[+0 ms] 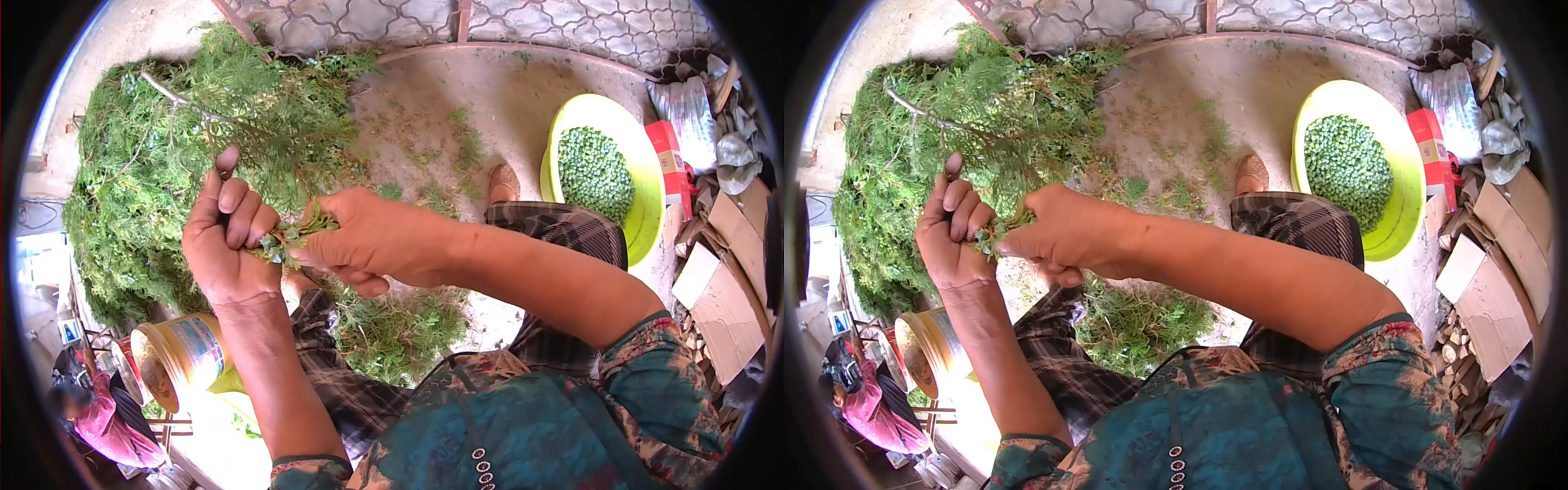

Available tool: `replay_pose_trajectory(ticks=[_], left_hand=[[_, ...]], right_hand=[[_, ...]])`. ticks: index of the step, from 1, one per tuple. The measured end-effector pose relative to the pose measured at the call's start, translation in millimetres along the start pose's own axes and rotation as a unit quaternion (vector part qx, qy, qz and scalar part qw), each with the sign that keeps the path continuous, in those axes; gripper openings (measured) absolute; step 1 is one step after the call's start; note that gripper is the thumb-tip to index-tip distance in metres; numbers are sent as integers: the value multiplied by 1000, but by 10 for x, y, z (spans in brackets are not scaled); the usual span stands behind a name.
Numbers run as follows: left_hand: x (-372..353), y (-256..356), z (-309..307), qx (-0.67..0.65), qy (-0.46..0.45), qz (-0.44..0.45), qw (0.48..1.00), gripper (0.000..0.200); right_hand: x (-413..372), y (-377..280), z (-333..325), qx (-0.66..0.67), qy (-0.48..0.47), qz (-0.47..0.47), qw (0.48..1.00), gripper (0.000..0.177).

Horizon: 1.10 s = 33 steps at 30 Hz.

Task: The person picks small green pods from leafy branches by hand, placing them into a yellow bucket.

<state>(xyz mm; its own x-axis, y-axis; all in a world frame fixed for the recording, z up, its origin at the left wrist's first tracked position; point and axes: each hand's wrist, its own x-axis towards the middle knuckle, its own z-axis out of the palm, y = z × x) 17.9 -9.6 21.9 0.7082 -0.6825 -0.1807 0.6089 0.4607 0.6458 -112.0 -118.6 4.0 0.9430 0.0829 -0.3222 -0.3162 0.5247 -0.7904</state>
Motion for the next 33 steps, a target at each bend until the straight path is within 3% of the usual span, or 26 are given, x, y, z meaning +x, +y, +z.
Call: replay_pose_trajectory(ticks=[1,4,6,7,9,10,12,15,19,20,21,23,25,27,29,31,33], left_hand=[[-10,-7,14,16,44,6,999,27],[-2,-30,6,36,67,6,997,26],[0,-48,2,56,90,11,994,26],[5,-63,-24,48,109,5,993,24],[4,-112,-22,62,147,5,987,22],[-12,-137,33,88,170,25,981,21],[3,-186,-101,132,140,52,980,22],[-2,-127,-1,-4,160,-8,987,18],[-18,-151,35,-56,144,-6,988,20],[-28,-176,38,-38,143,-13,989,20],[-41,-202,70,-33,145,-7,989,20],[-76,-263,158,2,153,-5,988,20],[-18,-297,5,-3,133,-17,991,22],[21,-292,-106,18,139,-5,990,22],[85,-150,-226,-192,32,-98,976,20],[34,-118,-112,-157,52,-63,984,17],[58,-93,-138,-165,20,-83,982,17]], right_hand=[[17,20,-3,0,0,0,1000,24],[45,63,15,16,-47,-2,999,24],[-6,-15,79,-119,29,-28,992,30],[22,68,54,-119,29,-28,992,30],[162,270,9,-274,70,-224,933,35],[56,44,95,-236,46,-66,968,37],[-7,-75,157,-155,38,21,987,31],[39,-80,146,-126,48,41,990,27],[11,-64,186,-58,20,2,998,32],[14,-53,175,-40,19,13,999,41],[26,-70,187,-39,12,11,999,41],[16,-120,213,-139,86,23,986,47],[61,-140,191,-129,98,37,986,48],[79,-171,171,-173,90,64,979,37],[45,-182,164,-137,37,69,987,29],[48,-104,162,-124,35,40,991,23],[22,-118,154,-101,34,50,993,23]])
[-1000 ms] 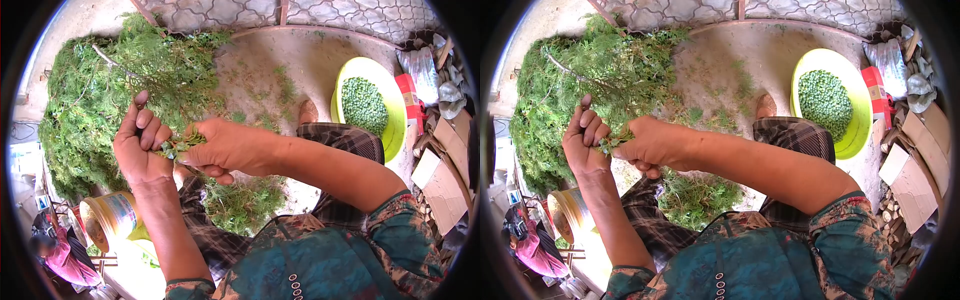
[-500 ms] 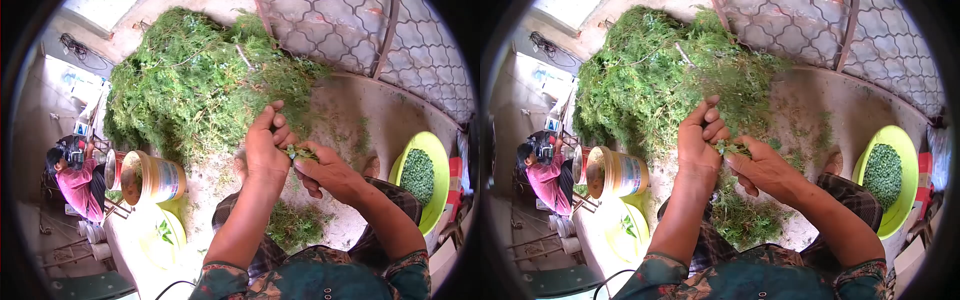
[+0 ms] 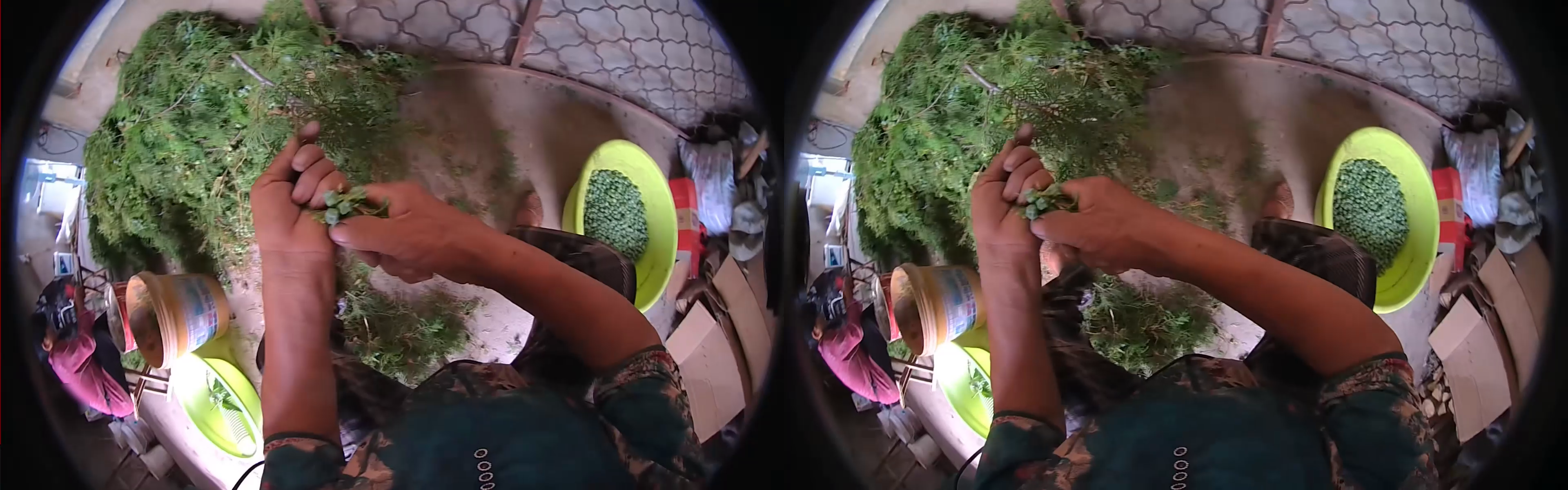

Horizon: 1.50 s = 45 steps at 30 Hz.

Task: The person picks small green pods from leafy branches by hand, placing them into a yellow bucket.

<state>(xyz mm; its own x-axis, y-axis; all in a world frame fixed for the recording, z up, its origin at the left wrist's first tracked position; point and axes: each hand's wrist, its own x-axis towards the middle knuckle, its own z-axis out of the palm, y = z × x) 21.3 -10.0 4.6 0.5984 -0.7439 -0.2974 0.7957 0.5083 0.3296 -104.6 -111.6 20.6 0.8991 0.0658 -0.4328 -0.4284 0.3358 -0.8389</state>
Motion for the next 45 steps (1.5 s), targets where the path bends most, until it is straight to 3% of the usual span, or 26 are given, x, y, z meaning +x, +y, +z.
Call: replay_pose_trajectory(ticks=[4,6,7,8,10,11,14,16,24,29,32,34,36,38,41,45], left_hand=[[38,99,-47,-60,2,-47,997,20],[52,286,-70,-37,17,-30,999,26],[85,480,-129,-86,9,12,996,26],[111,591,-198,-134,1,54,989,26],[75,555,-151,-106,-25,47,993,26],[62,520,-122,-77,-53,37,995,26],[49,363,-89,-94,20,36,995,22],[55,346,-100,-83,-4,41,996,24],[-46,48,86,77,-6,143,987,23],[-138,-18,191,155,-14,196,968,23],[-161,-170,248,181,4,193,964,23],[-186,-281,316,209,2,209,955,24],[-217,-327,384,245,26,255,935,24],[-191,-220,332,224,13,250,942,23],[-143,-54,231,126,-20,158,979,23],[-67,70,95,35,-35,69,996,23]], right_hand=[[-5,-76,-17,6,-38,9,999,23],[40,43,38,-48,-57,30,997,23],[22,179,63,-136,-118,-137,974,24],[-32,233,83,-137,-118,-136,974,24],[-136,201,125,86,-169,67,980,22],[-107,253,51,161,-223,50,960,23],[-97,274,30,274,-193,-33,942,26],[-101,242,41,276,-172,-32,945,26],[-14,233,65,151,-32,-50,987,36],[-8,215,68,143,-28,-85,986,38],[76,219,65,228,-43,-87,969,40],[79,134,70,125,1,-67,990,44],[49,92,65,119,8,-87,989,41],[23,38,80,111,11,-103,988,38],[21,2,105,54,43,-108,992,26],[17,65,110,156,-32,-78,984,22]])
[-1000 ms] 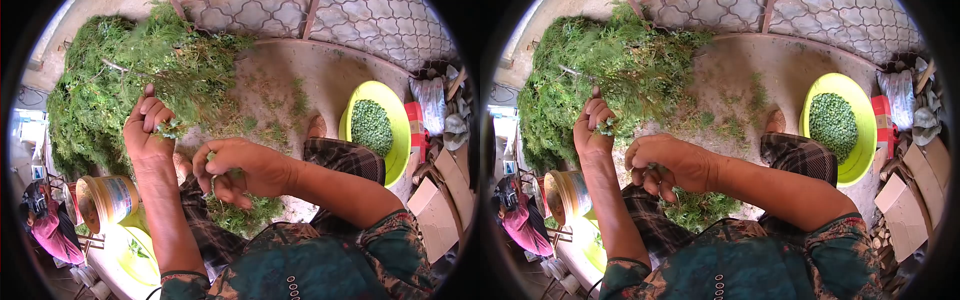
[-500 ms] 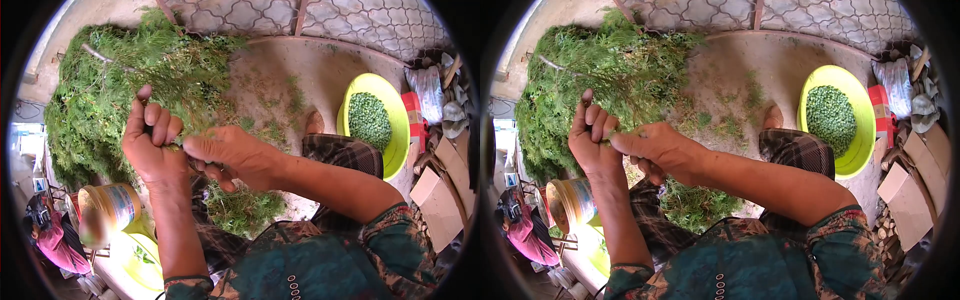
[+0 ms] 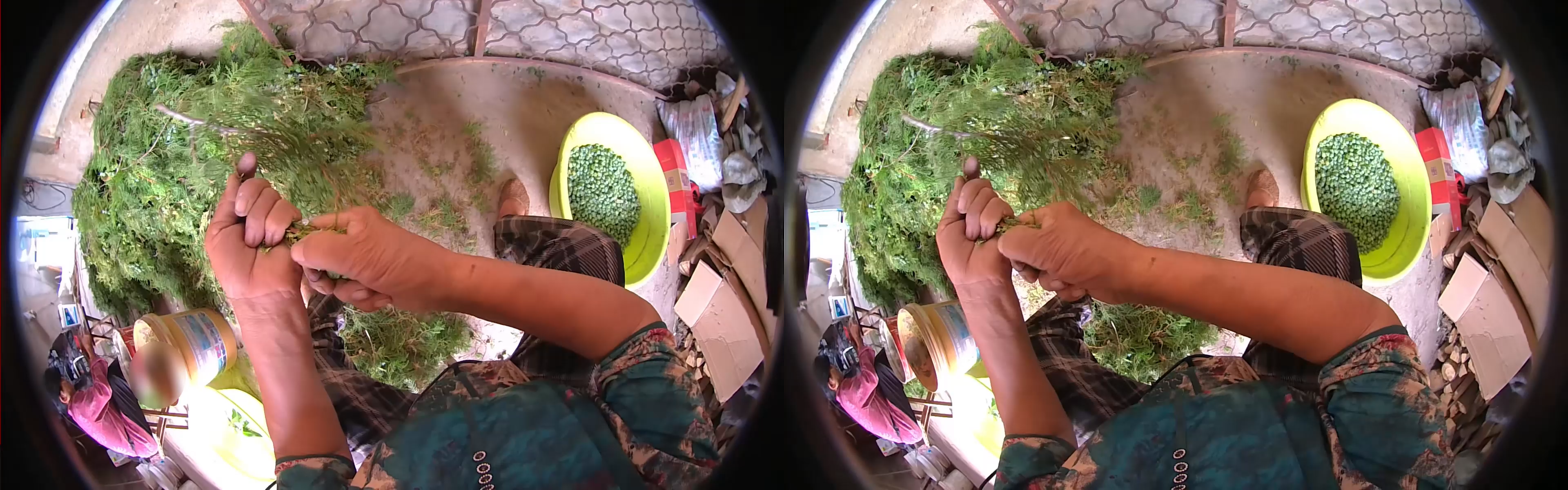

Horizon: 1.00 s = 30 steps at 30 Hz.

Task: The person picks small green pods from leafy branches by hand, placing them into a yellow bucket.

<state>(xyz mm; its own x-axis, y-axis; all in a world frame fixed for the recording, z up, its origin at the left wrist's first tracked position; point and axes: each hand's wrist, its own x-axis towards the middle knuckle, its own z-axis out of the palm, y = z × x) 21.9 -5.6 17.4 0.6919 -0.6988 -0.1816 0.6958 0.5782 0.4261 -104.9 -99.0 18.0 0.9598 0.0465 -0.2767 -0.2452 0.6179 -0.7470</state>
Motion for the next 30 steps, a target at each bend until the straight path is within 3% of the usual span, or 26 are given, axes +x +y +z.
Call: replay_pose_trajectory(ticks=[4,8,9,10,11,13,17,22,30], left_hand=[[9,-28,-8,8,-4,-15,1000,24],[-21,-57,80,107,1,49,993,24],[-23,-49,74,107,1,49,993,24],[-25,-32,65,105,2,46,993,24],[-19,-17,59,103,1,43,994,25],[-13,-18,55,81,-16,30,996,25],[-11,-38,53,57,-28,17,998,26],[-50,-41,116,106,-38,48,992,26],[-86,-70,143,147,-38,71,986,26]], right_hand=[[-18,48,-19,163,-23,84,983,25],[-33,71,-1,153,-26,68,985,25],[-23,93,-14,-11,-51,-30,998,26],[-17,106,-20,-175,-73,-127,974,27],[-10,101,-14,-175,-73,-127,974,27],[-21,93,6,-31,-51,-46,997,28],[-17,24,-53,-13,-34,11,999,29],[-24,-26,-71,209,-73,86,971,27],[12,10,-89,156,-78,90,980,36]])
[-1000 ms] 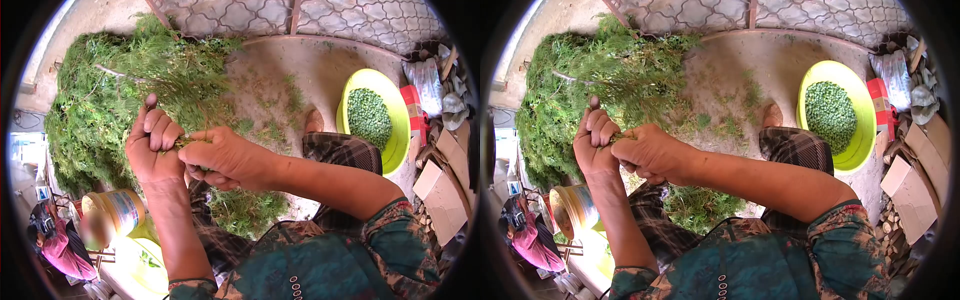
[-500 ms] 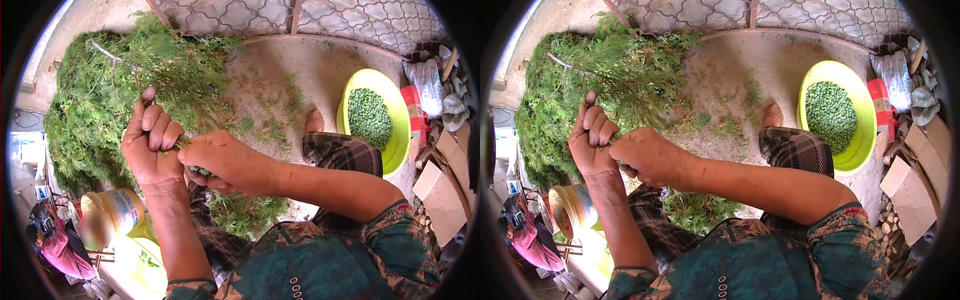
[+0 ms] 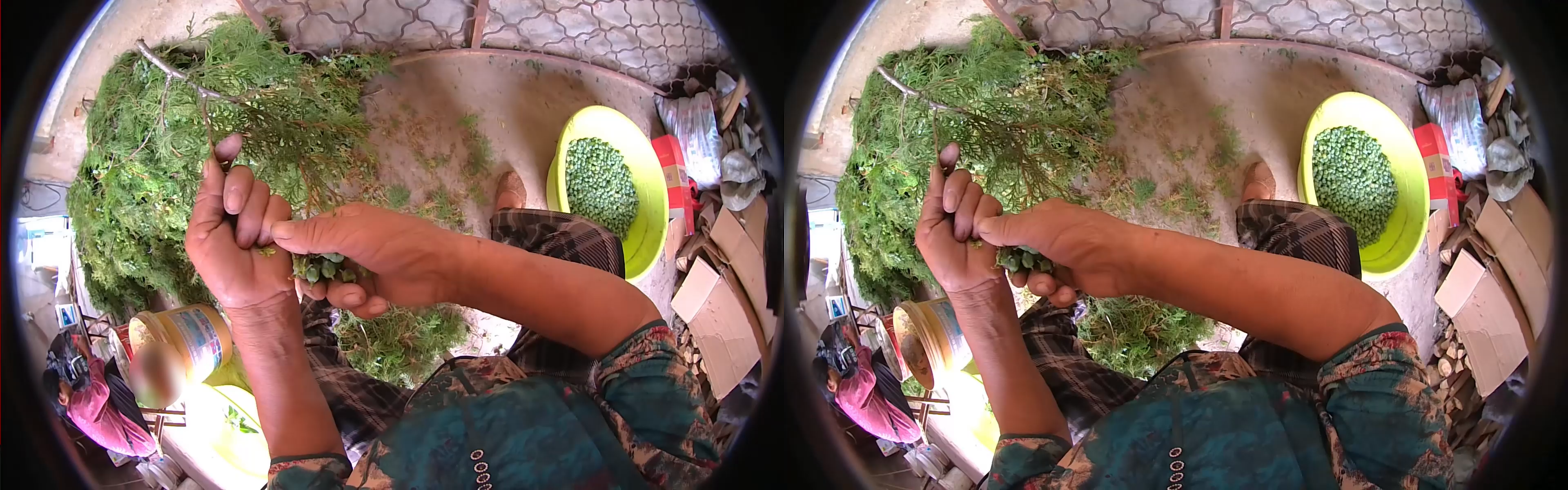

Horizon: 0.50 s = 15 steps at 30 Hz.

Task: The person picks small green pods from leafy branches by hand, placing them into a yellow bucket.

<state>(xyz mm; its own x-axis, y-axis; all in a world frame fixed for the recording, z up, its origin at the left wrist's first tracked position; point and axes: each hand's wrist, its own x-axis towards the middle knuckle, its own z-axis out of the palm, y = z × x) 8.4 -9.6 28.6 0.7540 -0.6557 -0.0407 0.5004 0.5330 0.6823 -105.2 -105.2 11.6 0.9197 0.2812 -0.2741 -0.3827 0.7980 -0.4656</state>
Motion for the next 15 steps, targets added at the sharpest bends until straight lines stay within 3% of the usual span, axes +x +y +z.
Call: replay_pose_trajectory(ticks=[5,8,15], left_hand=[[-11,-15,17,25,44,23,998,25],[3,8,-22,7,44,21,999,26],[65,41,-170,-14,35,6,999,24]], right_hand=[[26,44,5,-44,9,-12,999,36],[15,95,57,-102,13,-73,992,37],[117,335,108,-8,40,-121,992,34]])
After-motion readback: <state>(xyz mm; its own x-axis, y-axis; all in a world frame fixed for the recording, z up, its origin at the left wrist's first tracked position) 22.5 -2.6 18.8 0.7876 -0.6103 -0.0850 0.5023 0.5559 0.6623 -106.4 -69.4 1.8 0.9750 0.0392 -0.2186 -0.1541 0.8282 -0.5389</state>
